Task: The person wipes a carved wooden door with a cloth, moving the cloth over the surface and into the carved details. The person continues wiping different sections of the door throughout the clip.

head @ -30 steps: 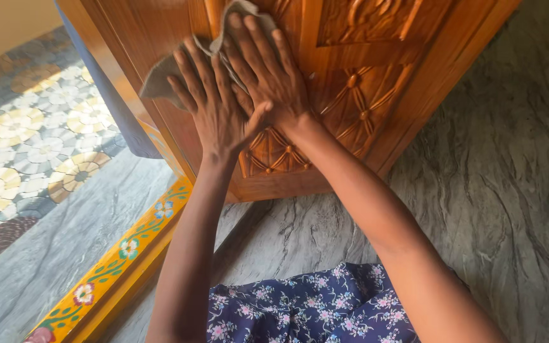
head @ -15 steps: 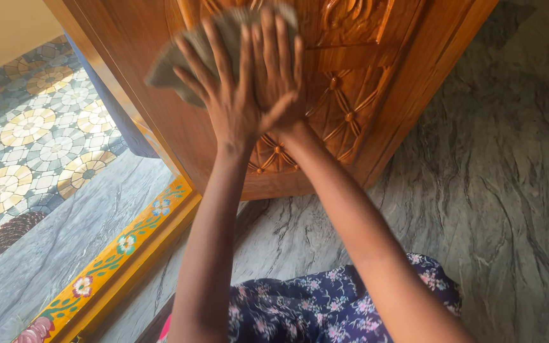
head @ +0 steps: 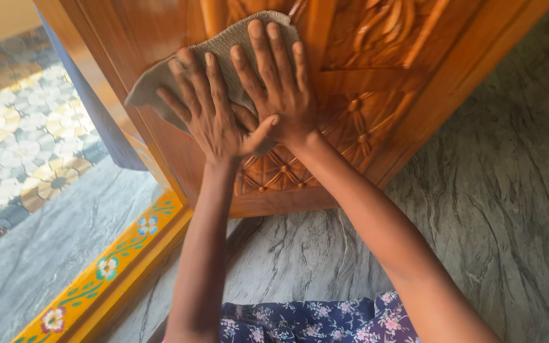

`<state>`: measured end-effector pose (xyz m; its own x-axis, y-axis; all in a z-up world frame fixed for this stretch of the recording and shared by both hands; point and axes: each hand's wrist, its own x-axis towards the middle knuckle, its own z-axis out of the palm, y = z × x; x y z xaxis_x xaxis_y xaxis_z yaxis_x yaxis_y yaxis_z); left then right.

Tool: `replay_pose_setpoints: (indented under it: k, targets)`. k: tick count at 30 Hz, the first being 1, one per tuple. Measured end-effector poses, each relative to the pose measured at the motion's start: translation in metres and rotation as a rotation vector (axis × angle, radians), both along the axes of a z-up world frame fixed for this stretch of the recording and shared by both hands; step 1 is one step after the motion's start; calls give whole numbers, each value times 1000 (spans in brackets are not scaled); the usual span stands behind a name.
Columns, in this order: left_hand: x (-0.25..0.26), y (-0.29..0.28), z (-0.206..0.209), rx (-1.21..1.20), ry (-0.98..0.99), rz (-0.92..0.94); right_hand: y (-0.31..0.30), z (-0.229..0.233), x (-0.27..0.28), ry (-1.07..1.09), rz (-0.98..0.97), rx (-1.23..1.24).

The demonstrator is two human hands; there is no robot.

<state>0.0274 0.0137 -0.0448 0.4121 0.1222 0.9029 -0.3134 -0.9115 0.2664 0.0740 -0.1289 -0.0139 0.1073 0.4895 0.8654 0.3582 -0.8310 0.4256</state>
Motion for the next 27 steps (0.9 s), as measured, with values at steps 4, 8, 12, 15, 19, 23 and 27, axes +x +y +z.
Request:
replay_pose_setpoints:
  k: [4, 8, 12, 15, 19, 23, 27]
  targets:
    - [1, 10, -44, -32, -86, 144, 19, -19, -5, -47, 84, -54]
    - [3, 50, -90, 58, 46, 158, 57, -64, -19, 23, 24, -32]
    - [-1, 77, -135, 87, 134, 117, 74, -103, -26, 20, -23, -106]
    - [-8, 72, -149, 46, 182, 64, 70, -116, -26, 35, -16, -179]
    - [-8, 47, -154, 93, 223, 73, 47, -136, -18, -21, -29, -89]
    - [-2, 11, -154, 138, 270, 38, 12, -165, -4, 52, 6, -2]
    - [4, -52, -139, 439, 461, 27, -60, -187, 12, 506, -147, 69]
